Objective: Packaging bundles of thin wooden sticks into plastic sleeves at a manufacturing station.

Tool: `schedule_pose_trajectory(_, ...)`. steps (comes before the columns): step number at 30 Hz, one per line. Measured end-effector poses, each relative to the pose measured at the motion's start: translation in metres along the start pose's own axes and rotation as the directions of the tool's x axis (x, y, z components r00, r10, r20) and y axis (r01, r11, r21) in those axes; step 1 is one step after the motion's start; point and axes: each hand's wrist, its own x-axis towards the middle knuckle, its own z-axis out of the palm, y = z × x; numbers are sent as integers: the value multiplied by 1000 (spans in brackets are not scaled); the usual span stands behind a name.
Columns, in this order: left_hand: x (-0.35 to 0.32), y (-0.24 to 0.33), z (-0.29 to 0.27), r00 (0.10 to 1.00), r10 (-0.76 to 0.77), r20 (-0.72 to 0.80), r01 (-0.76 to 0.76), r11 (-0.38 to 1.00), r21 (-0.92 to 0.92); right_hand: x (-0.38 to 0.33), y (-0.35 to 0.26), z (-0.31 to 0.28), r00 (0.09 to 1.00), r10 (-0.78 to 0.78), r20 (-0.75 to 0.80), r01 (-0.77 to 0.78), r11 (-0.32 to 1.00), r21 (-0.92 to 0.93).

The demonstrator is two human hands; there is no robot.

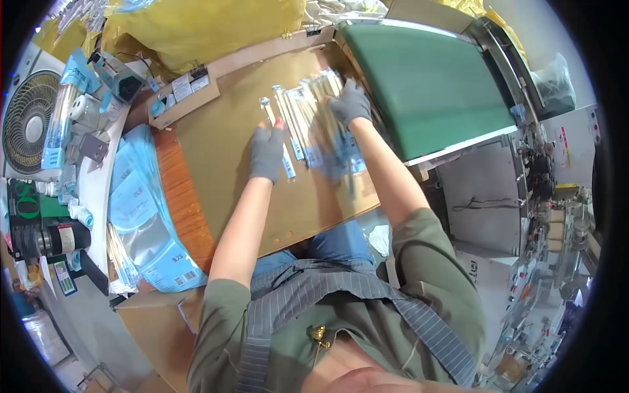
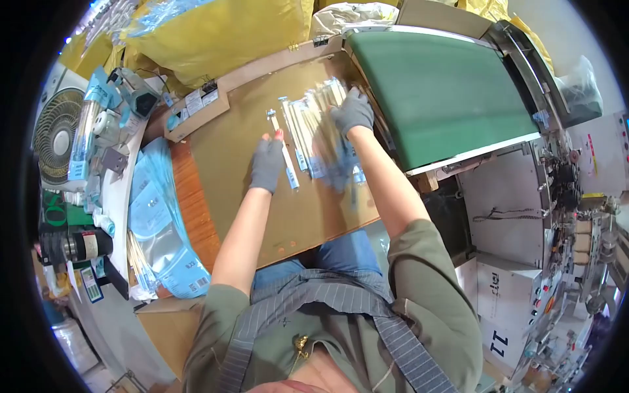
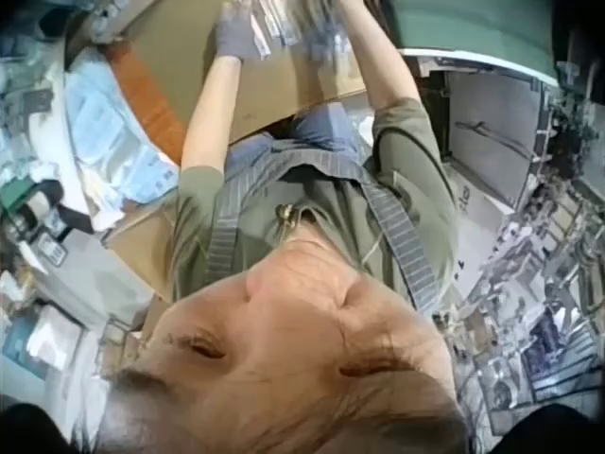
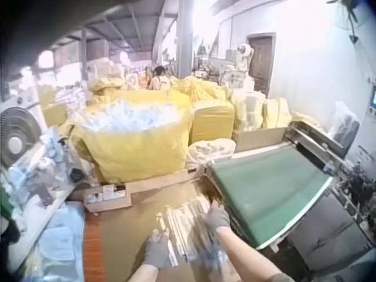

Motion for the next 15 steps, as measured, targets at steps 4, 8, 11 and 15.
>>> schedule_pose_trajectory(4,12,51,23,993,111,43,-100,973,-208,16,19,-2,980,189,-59,-160,931,329)
schedule_pose_trajectory(8,11,47,25,962,-98,256,184,922,-341,-40,-16,41,992,-56,-116,98,913,396)
schedule_pose_trajectory(11,-11,49,11,900,-320,294,419,822,-386,-61,-21,62,926,-228,300,-145,520,842)
schedule_pose_trajectory(15,-107,1,-47,924,-70,375,261,833,-487,-166,-6,81,815,-469,341,-295,173,940)
